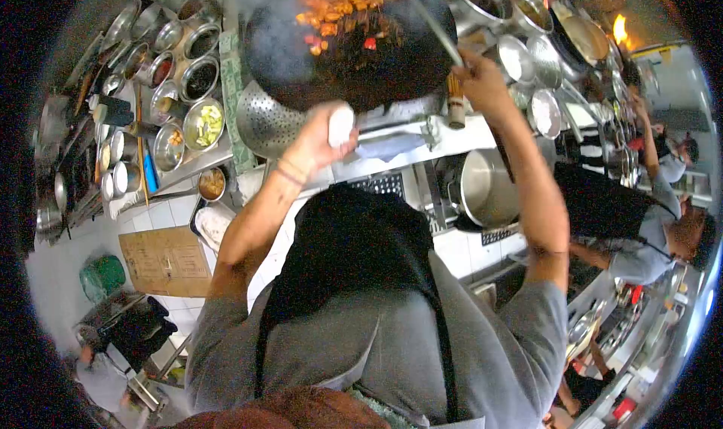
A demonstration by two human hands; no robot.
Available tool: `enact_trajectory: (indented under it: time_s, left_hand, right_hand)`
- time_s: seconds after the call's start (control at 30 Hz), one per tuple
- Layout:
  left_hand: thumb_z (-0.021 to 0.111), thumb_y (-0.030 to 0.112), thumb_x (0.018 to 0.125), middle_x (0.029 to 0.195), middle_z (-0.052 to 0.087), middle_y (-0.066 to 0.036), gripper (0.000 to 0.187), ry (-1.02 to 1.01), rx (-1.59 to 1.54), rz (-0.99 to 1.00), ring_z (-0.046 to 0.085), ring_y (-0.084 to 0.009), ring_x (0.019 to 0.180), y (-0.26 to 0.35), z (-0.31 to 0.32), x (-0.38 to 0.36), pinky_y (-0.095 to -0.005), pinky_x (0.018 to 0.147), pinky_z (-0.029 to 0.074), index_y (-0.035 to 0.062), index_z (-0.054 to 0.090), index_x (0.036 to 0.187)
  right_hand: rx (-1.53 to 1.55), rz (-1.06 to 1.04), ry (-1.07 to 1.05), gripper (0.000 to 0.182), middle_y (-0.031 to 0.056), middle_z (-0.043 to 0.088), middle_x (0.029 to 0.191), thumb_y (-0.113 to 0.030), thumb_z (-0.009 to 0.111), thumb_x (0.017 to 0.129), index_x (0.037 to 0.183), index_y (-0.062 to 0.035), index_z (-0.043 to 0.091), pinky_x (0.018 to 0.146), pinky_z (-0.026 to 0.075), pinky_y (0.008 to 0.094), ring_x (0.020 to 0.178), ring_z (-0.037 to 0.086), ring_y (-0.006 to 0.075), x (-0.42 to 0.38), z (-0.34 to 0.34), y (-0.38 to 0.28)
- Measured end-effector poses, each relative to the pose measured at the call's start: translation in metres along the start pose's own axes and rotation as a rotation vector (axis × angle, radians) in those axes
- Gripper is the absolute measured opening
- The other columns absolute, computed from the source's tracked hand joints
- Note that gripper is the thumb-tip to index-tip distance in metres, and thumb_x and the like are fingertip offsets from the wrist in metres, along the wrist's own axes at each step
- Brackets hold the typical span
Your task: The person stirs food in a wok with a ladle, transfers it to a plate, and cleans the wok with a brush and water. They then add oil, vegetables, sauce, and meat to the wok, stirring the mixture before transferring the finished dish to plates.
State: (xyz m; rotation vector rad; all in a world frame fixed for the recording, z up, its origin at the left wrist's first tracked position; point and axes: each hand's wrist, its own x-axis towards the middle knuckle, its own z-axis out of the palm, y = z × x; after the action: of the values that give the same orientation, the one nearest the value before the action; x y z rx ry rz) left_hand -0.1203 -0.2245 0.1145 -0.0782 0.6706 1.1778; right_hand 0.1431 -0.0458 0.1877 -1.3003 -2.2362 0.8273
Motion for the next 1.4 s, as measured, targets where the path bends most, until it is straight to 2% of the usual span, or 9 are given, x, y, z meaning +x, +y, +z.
enact_trajectory:
  time_s: [0.07, 0.17, 0.3, 0.4, 0.57, 0.77, 0.8, 1.23, 1.4]
  left_hand:
    - [0.049, 0.026, 0.093, 0.073, 0.057, -0.012, 0.020, -0.039, -0.028, 0.087, 0.057, -0.0203, 0.059, 0.026, 0.010, 0.015, -0.0274, 0.041, 0.043, 0.0065, 0.053, 0.089]
    - [0.048, 0.025, 0.093, 0.078, 0.056, -0.016, 0.021, -0.045, -0.102, -0.031, 0.055, -0.0194, 0.061, 0.061, 0.019, 0.019, -0.0257, 0.040, 0.039, 0.0052, 0.052, 0.089]
    - [0.049, 0.025, 0.093, 0.073, 0.058, -0.011, 0.018, 0.039, 0.223, 0.172, 0.057, -0.0190, 0.059, 0.043, 0.018, 0.023, -0.0271, 0.038, 0.037, 0.0088, 0.054, 0.088]
    - [0.061, 0.015, 0.086, 0.073, 0.060, -0.004, 0.006, 0.315, 0.306, 0.338, 0.060, -0.0167, 0.057, -0.006, 0.020, 0.018, -0.0320, 0.041, 0.045, 0.0096, 0.061, 0.087]
    - [0.059, 0.004, 0.079, 0.068, 0.056, -0.002, 0.006, 0.160, 0.449, 0.495, 0.056, -0.0129, 0.054, -0.035, -0.024, 0.019, -0.0301, 0.045, 0.044, 0.0057, 0.059, 0.073]
    - [0.054, 0.017, 0.087, 0.066, 0.058, -0.005, 0.013, 0.235, 0.167, 0.079, 0.056, -0.0157, 0.053, 0.010, -0.038, -0.047, -0.0279, 0.041, 0.042, 0.0085, 0.059, 0.079]
    - [0.054, 0.016, 0.087, 0.068, 0.059, -0.006, 0.013, 0.196, 0.123, 0.063, 0.057, -0.0161, 0.055, 0.010, -0.039, -0.059, -0.0280, 0.042, 0.043, 0.0076, 0.058, 0.078]
    - [0.063, 0.016, 0.086, 0.068, 0.061, -0.002, 0.008, 0.142, 0.111, 0.020, 0.057, -0.0136, 0.054, -0.008, -0.039, -0.062, -0.0274, 0.045, 0.045, 0.0097, 0.063, 0.081]
    - [0.064, 0.013, 0.085, 0.084, 0.066, -0.004, 0.011, 0.105, 0.070, -0.032, 0.062, -0.0120, 0.071, -0.012, -0.052, -0.056, -0.0259, 0.058, 0.049, 0.0051, 0.068, 0.092]
  right_hand:
    - [0.382, 0.356, -0.096, 0.030, 0.0007, 0.054, 0.068, -0.014, 0.059, 0.092, 0.121, -0.0048, 0.059, 0.045, 0.039, 0.0252, 0.054, 0.048, 0.0090, -0.012, -0.017, -0.079]
    - [0.189, 0.270, -0.147, 0.023, -0.0022, 0.043, 0.059, -0.025, 0.052, 0.096, 0.082, -0.0070, 0.053, 0.040, 0.035, 0.0273, 0.047, 0.042, 0.0092, 0.012, -0.040, -0.111]
    - [0.600, 0.771, -0.235, 0.026, -0.0058, 0.035, 0.047, -0.024, 0.046, 0.098, 0.076, -0.0096, 0.045, 0.031, 0.017, 0.0237, 0.032, 0.028, 0.0045, 0.041, -0.058, -0.145]
    - [0.498, 0.810, -0.292, 0.027, -0.0061, 0.036, 0.047, -0.024, 0.048, 0.097, 0.074, -0.0096, 0.045, 0.030, 0.021, 0.0248, 0.033, 0.032, 0.0060, 0.051, -0.051, -0.130]
    - [0.657, 0.804, -0.440, 0.027, -0.0072, 0.037, 0.049, -0.022, 0.047, 0.098, 0.073, -0.0105, 0.049, 0.031, 0.027, 0.0240, 0.035, 0.034, 0.0064, 0.041, -0.027, -0.182]
    - [0.783, 0.756, -0.484, 0.022, -0.0081, 0.036, 0.049, -0.021, 0.044, 0.099, 0.080, -0.0095, 0.043, 0.027, 0.029, 0.0184, 0.034, 0.035, 0.0034, 0.021, -0.017, -0.138]
    - [1.349, 0.915, -0.662, 0.024, -0.0075, 0.036, 0.049, -0.022, 0.045, 0.099, 0.079, -0.0100, 0.041, 0.026, 0.029, 0.0180, 0.032, 0.034, 0.0041, 0.015, -0.020, -0.113]
    - [1.369, 0.787, -0.299, 0.024, -0.0037, 0.038, 0.052, -0.025, 0.047, 0.099, 0.081, -0.0089, 0.043, 0.024, 0.031, 0.0256, 0.030, 0.033, 0.0087, -0.081, -0.023, -0.134]
    - [1.845, 1.063, -0.228, 0.027, -0.0060, 0.037, 0.050, -0.024, 0.037, 0.102, 0.081, -0.0084, 0.042, 0.024, 0.029, 0.0238, 0.030, 0.032, 0.0070, -0.077, 0.002, -0.141]
